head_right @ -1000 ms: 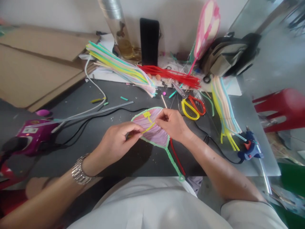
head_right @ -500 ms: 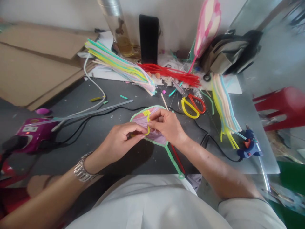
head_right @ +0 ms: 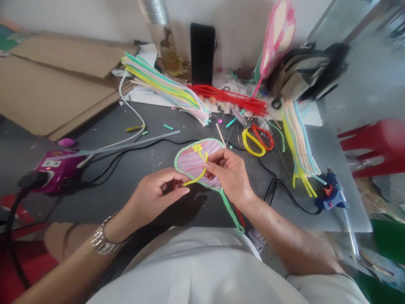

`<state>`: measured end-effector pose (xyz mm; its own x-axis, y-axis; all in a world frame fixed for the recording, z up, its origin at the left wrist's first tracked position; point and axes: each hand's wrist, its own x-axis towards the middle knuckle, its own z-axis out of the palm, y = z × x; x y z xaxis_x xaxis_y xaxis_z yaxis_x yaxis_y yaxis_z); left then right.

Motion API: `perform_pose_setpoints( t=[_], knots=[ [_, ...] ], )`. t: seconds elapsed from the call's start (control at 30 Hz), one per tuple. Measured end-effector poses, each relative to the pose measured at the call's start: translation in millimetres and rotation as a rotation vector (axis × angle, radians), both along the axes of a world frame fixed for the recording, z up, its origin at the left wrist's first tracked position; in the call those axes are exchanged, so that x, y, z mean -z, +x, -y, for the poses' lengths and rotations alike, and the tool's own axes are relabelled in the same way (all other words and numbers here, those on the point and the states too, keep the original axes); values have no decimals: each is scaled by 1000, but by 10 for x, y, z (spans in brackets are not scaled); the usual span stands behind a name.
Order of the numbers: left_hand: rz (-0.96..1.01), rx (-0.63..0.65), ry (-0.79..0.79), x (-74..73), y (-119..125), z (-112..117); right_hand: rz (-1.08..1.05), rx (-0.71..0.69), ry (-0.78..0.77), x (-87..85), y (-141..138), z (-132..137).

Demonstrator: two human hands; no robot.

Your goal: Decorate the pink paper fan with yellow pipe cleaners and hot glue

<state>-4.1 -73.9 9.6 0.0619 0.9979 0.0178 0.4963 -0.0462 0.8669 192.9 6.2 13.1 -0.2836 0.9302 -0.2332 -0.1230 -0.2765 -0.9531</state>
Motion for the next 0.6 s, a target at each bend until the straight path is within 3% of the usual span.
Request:
perform_pose_setpoints(
  t=[0.17,0.4,0.6],
  knots=[
    [4,24,47,-24,55,35,8,-16,-30,2,40,67],
    [63,206,120,-41,101,37,79,-51,-47,47,95,103],
    [332,61,-208,-125,54,-3,80,-107,-15,1,79,224]
  ],
)
